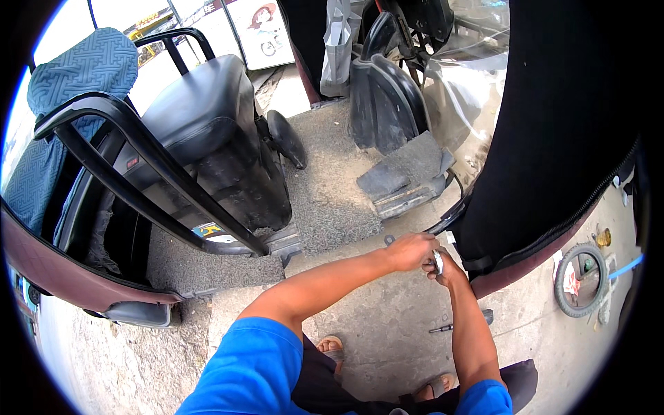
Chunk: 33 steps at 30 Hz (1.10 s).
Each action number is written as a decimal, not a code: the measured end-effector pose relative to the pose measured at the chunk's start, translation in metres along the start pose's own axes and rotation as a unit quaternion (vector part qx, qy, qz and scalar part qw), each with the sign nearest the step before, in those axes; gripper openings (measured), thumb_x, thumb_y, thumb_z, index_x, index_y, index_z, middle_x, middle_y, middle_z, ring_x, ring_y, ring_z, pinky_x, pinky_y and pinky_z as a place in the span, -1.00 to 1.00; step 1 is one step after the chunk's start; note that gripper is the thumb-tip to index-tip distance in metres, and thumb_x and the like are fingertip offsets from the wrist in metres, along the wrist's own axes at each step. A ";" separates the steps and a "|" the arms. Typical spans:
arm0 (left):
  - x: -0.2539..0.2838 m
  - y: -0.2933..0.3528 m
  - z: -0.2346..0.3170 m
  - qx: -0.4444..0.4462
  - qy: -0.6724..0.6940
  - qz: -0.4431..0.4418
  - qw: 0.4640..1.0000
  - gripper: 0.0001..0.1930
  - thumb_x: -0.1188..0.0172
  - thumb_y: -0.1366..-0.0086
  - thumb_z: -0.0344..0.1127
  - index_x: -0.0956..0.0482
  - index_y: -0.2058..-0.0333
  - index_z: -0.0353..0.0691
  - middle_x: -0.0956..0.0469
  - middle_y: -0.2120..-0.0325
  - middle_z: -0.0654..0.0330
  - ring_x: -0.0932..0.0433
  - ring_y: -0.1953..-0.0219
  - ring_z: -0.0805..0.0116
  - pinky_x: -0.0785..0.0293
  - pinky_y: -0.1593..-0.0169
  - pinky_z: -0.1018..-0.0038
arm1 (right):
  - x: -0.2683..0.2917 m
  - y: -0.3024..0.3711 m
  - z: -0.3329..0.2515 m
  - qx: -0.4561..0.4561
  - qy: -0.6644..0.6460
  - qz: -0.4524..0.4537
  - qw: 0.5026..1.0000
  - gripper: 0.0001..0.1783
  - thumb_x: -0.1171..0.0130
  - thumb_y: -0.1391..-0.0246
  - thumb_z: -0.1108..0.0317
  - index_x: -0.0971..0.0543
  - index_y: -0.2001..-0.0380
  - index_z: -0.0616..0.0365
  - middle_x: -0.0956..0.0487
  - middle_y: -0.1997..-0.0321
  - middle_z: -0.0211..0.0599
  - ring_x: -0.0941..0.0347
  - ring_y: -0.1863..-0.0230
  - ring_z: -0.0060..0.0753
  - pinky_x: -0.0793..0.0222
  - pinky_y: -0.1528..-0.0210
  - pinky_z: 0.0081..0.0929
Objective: The person selects a socket from a toolbox and attaches it to a cordless impact wrench. They then walk to a three-wheeled vehicle and use the tool to remove a bolt from the floor panel near the driver's seat. The person then manually removes the floor mat and continues to work on the vehicle's interior components.
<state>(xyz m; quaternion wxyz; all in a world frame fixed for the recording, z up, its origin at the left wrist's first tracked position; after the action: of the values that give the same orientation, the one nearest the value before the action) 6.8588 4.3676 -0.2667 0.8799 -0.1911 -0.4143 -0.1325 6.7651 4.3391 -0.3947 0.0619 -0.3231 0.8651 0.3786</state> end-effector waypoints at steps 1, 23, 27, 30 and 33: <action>0.002 0.002 -0.001 0.018 0.015 0.005 1.000 -0.80 -0.16 -0.09 -0.44 -0.52 0.26 -0.29 -0.53 0.30 -0.01 -0.52 0.20 -0.11 -0.47 0.16 0.15 | -0.005 0.005 -0.003 -0.007 -0.017 0.008 1.000 -0.88 0.01 -0.14 0.26 -0.38 0.47 -0.07 -0.27 0.60 -0.57 -0.18 0.65 -0.66 0.03 0.65 -0.64; 0.021 0.005 -0.033 0.158 0.115 -0.056 0.979 -0.57 -0.44 0.06 -0.05 -0.61 0.53 -0.39 -0.56 0.59 -0.08 -0.57 0.47 0.05 -0.46 0.35 0.21 | 0.014 -0.017 0.034 -0.151 -0.246 -0.002 0.958 -0.95 0.06 -0.04 0.34 -0.35 0.47 0.02 -0.21 0.64 -0.60 -0.07 0.69 -0.72 0.04 0.74 -0.78; 0.029 0.007 -0.040 0.195 0.095 -0.008 0.976 -0.58 -0.49 0.16 -0.08 -0.65 0.50 -0.39 -0.61 0.50 -0.13 -0.64 0.34 -0.01 -0.54 0.23 0.22 | 0.030 -0.022 0.043 -0.173 -0.243 0.013 0.954 -0.88 0.07 -0.05 0.33 -0.45 0.37 0.07 -0.19 0.66 -0.64 -0.09 0.71 -0.77 0.00 0.72 -0.79; 0.035 0.007 -0.039 0.214 0.069 0.011 0.974 -0.57 -0.50 0.17 -0.09 -0.67 0.45 -0.38 -0.64 0.42 -0.11 -0.64 0.26 0.00 -0.56 0.17 0.23 | 0.029 -0.017 0.045 -0.178 -0.240 0.030 0.954 -0.85 0.04 -0.08 0.37 -0.48 0.30 0.13 -0.25 0.65 -0.64 -0.15 0.73 -0.81 -0.06 0.73 -0.81; 0.039 0.010 -0.039 0.242 0.057 0.013 0.969 -0.55 -0.50 0.17 -0.09 -0.68 0.41 -0.38 -0.65 0.35 -0.08 -0.64 0.20 0.02 -0.57 0.11 0.26 | 0.022 -0.014 0.045 -0.189 -0.259 0.007 0.947 -0.89 0.00 -0.10 0.37 -0.47 0.32 0.12 -0.24 0.67 -0.66 -0.16 0.70 -0.81 -0.10 0.70 -0.80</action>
<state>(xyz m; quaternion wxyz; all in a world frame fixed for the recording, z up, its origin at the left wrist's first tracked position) 6.9135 4.3567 -0.2613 0.9237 0.0300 -0.3809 -0.0276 6.7498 4.3521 -0.4426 0.2188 -0.2132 0.7339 0.6067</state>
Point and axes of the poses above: each hand's wrist, its own y-axis away from the middle knuckle, its own x-axis out of the back of the hand, z = x × y, the point moved 8 cm from there along -y, towards the middle knuckle
